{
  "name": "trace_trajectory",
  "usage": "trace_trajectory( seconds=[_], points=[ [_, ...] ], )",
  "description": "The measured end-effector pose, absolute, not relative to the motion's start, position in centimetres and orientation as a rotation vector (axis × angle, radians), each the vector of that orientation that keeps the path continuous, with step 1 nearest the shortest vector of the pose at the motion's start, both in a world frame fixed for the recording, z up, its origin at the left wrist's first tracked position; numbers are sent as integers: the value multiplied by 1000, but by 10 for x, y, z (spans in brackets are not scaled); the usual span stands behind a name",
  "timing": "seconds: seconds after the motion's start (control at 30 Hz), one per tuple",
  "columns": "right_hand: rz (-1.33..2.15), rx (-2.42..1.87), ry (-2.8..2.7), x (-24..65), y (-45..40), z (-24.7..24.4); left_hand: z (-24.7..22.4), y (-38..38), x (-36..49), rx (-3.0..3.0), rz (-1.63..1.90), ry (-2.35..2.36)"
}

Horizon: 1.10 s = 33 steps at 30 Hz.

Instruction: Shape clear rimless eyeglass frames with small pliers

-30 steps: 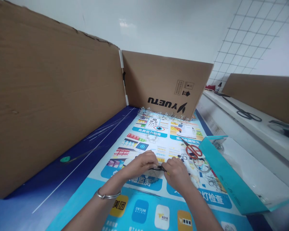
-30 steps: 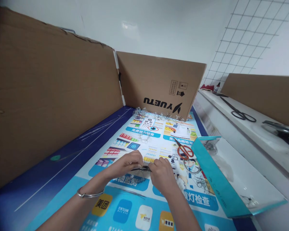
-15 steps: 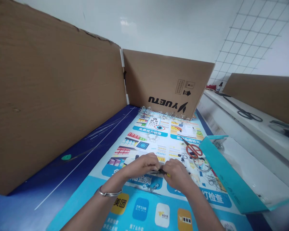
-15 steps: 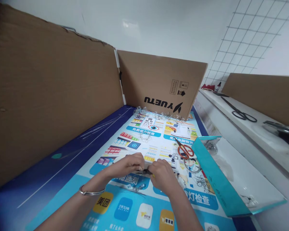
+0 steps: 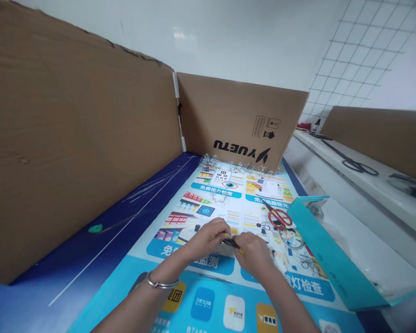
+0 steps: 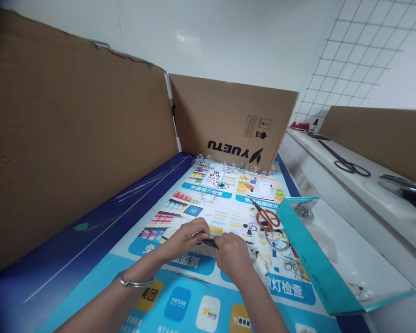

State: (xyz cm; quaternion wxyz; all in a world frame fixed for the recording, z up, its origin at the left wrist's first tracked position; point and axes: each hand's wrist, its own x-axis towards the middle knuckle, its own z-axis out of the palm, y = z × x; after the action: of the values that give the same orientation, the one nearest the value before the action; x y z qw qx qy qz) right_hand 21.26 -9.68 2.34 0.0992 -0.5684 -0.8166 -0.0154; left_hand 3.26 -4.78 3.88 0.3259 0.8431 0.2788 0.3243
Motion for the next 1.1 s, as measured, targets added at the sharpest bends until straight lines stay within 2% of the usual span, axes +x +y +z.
trace_trajectory(
  seconds=[0.3,0.57,0.93,1.1],
  points=[
    [157,-1615,-2366,210,-97,22,41,-48,30,1972,841,719],
    [256,-1639,-2323,210,-97,25,41,-47,30,1992,825,713],
    [717,-1535,-2237,210,-99,25,43,-46,26,1990,772,692],
    [527,-1543,-2280,207,-100,29,44,-46,26,1987,770,694]
  ],
)
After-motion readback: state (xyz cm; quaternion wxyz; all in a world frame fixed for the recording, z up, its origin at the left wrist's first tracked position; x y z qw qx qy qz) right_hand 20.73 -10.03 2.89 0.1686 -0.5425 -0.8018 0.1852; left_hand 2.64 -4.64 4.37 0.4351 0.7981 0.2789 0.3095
